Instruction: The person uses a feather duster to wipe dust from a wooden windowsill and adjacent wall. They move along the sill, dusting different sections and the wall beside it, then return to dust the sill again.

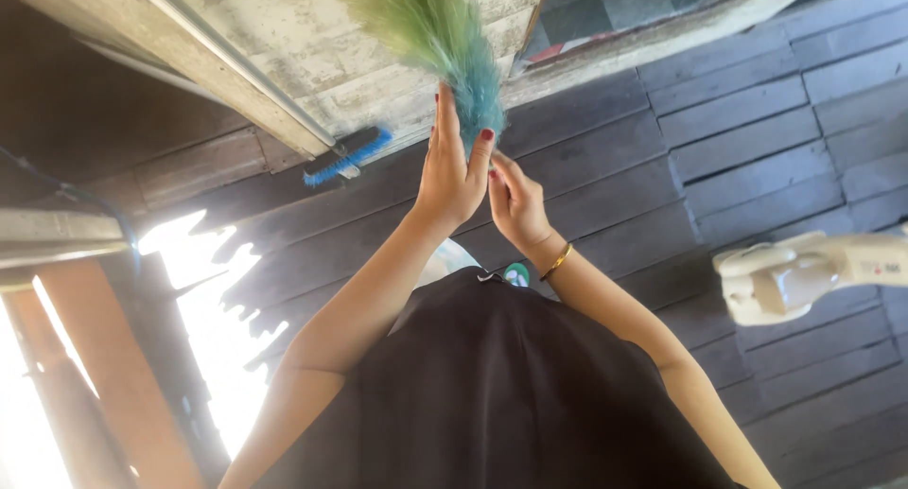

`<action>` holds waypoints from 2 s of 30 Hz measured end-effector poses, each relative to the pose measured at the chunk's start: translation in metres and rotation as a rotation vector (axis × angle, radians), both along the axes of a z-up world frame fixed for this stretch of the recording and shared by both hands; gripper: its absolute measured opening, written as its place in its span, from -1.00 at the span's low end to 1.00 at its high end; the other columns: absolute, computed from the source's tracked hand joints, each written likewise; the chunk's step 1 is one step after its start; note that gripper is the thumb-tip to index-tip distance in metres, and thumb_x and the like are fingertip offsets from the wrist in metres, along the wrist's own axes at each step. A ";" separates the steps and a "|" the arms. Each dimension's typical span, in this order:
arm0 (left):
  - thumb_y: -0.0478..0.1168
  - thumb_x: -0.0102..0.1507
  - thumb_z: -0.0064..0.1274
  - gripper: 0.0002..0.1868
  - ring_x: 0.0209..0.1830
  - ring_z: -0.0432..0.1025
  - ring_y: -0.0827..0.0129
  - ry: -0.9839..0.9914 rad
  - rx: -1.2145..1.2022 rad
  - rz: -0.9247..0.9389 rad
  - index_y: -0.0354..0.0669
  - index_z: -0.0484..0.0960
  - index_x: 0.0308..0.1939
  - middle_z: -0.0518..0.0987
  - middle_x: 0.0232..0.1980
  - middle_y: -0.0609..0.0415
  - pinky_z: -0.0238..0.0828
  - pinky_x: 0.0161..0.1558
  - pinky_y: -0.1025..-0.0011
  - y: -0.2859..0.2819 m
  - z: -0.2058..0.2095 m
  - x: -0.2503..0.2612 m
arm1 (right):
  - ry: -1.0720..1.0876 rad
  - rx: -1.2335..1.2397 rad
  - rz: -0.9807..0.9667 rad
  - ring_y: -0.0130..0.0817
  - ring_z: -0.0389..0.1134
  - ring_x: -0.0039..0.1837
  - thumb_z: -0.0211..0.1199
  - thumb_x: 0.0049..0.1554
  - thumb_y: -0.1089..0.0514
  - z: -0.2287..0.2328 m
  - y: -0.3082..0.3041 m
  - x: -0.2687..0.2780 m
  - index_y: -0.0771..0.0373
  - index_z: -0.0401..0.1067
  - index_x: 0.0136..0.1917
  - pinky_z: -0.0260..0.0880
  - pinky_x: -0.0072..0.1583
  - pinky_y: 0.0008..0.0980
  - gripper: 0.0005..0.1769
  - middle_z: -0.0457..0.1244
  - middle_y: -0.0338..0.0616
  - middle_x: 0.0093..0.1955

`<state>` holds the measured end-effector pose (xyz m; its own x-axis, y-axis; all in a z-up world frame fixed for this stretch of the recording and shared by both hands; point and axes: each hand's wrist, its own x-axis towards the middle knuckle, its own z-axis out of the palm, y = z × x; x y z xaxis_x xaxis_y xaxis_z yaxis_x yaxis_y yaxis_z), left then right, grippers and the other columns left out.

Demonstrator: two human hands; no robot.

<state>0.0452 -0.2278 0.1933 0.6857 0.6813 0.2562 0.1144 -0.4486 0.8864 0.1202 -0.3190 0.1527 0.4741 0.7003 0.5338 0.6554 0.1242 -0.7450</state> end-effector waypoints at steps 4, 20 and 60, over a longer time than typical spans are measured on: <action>-0.02 0.29 -0.40 -0.36 0.39 -0.27 -0.06 -0.007 0.021 0.090 -0.17 -0.33 0.29 -0.22 0.38 -0.06 -0.19 0.31 0.10 -0.031 0.017 0.013 | -0.050 0.022 0.130 -0.30 0.28 -0.08 -0.09 0.11 0.35 0.019 -0.019 0.050 0.41 0.20 0.09 0.26 -0.04 -0.45 -0.75 0.20 0.07 -0.01; -0.04 0.28 -0.35 -0.34 0.32 -0.27 -0.12 -0.004 -0.001 0.474 -0.25 -0.26 0.31 -0.20 0.35 -0.19 -0.25 0.22 0.04 -0.046 0.016 -0.009 | -0.152 0.066 0.379 -0.10 0.31 -0.31 -0.07 0.07 0.36 0.069 0.028 0.064 0.29 0.31 0.07 0.24 -0.37 -0.40 -0.71 0.27 0.10 -0.28; 0.01 0.26 -0.42 -0.35 0.37 -0.32 -0.05 0.042 -0.126 0.988 -0.23 -0.27 0.27 -0.20 0.36 -0.15 -0.29 0.28 0.09 -0.046 0.033 0.178 | -0.109 -0.019 0.977 -0.60 -0.12 -0.51 -0.18 0.18 0.40 0.130 0.142 0.248 0.48 0.17 0.16 -0.18 -0.48 -0.64 -0.72 0.08 -0.19 -0.43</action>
